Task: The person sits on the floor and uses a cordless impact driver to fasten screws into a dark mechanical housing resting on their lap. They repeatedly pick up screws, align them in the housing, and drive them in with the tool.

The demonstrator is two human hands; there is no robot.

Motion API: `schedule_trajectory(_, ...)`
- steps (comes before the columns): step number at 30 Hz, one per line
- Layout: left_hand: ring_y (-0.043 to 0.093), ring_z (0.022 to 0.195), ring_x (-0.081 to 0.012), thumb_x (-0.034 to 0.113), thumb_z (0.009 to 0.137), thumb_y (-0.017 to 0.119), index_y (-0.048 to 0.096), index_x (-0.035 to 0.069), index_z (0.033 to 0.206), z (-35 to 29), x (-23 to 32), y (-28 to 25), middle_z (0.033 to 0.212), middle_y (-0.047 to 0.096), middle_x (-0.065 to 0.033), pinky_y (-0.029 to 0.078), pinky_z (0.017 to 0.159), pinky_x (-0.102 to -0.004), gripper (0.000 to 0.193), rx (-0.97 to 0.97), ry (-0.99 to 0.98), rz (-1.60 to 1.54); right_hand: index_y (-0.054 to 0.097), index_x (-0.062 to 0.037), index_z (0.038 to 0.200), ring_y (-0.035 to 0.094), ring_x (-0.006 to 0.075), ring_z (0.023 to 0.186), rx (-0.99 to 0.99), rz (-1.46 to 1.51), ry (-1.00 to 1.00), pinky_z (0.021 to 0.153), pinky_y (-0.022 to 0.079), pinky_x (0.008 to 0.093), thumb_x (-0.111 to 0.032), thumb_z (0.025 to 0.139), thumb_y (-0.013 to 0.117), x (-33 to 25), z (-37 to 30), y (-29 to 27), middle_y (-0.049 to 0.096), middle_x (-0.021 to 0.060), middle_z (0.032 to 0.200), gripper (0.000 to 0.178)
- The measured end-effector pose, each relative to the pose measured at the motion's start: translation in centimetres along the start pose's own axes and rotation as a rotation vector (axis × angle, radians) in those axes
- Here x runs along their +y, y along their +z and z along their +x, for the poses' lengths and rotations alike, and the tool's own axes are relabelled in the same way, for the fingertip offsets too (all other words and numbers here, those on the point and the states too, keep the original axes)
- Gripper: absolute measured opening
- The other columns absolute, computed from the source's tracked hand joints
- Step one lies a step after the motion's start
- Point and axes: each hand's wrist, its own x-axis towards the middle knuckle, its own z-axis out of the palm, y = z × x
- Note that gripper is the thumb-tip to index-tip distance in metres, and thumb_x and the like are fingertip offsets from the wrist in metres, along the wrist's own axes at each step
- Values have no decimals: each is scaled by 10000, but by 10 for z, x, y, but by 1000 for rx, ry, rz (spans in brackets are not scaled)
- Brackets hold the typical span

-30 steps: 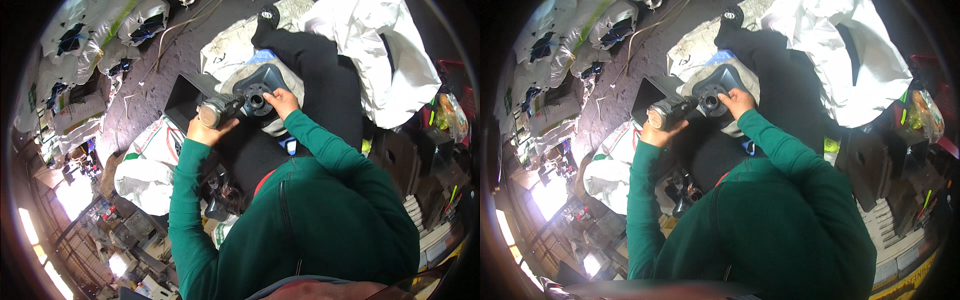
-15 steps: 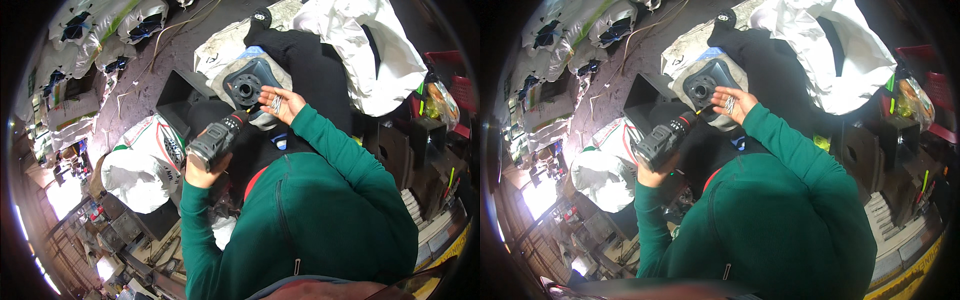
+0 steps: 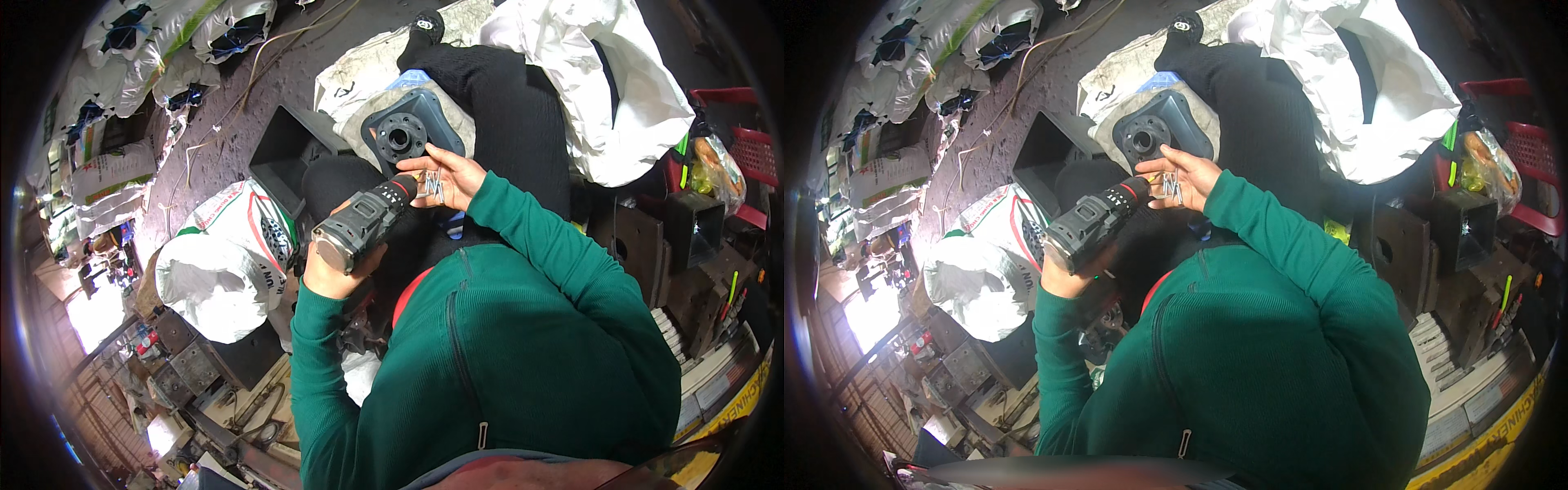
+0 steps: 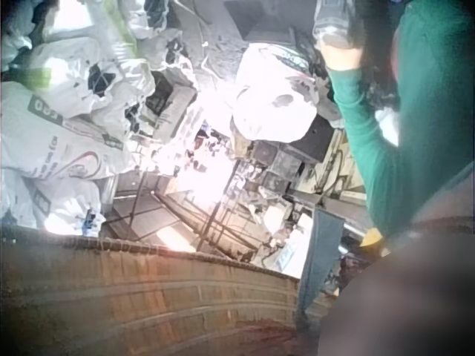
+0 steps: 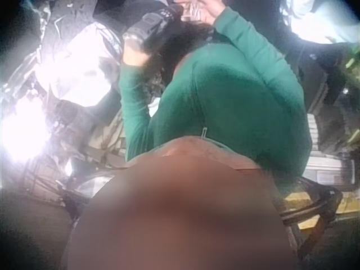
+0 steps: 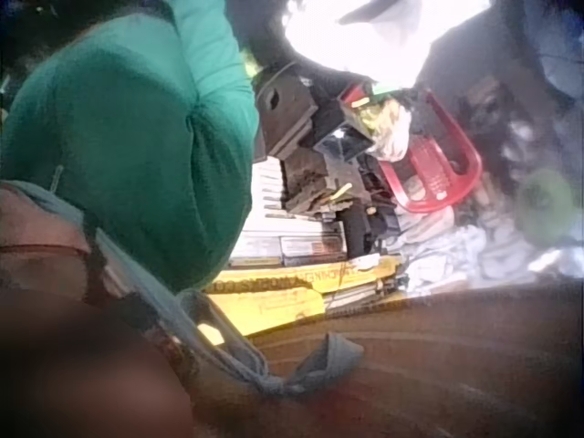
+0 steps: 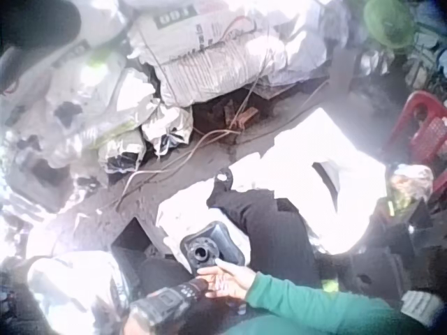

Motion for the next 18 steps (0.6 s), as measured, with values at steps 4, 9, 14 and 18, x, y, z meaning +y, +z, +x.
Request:
schedule_trajectory(4,636,948,-237,87,677,752,509,-23,1203,-7,-3,-10,1040,643,-139,492,844,-334,590,-48,-15,81,502,27,1243,641,202,926,116,-92,-15,818,556,381,-351,982,410,0,-1,-4,629,122,1057,469)
schedule_trajectory(9,633,897,-277,101,682,759,624,35,1065,-20,-5,-22,1022,645,-123,494,814,-360,412,-43,23,194,550,26,1155,647,177,901,172,-181,-16,774,581,318,-127,923,557,3,1,-6,638,117,1014,278)
schedule_trajectory(14,630,888,-288,103,684,760,654,62,1012,-25,-7,-24,1004,647,-115,491,808,-375,347,-46,-38,137,585,-1,1072,653,129,826,205,-277,65,720,592,278,-128,890,612,3,2,-8,636,73,946,224)
schedule_trajectory(18,630,893,-284,104,686,760,643,54,1029,-24,-10,-25,1000,646,-114,489,815,-377,366,-75,-42,86,588,0,1062,650,123,818,154,-343,98,739,581,267,-134,874,633,2,2,-10,635,75,947,235)
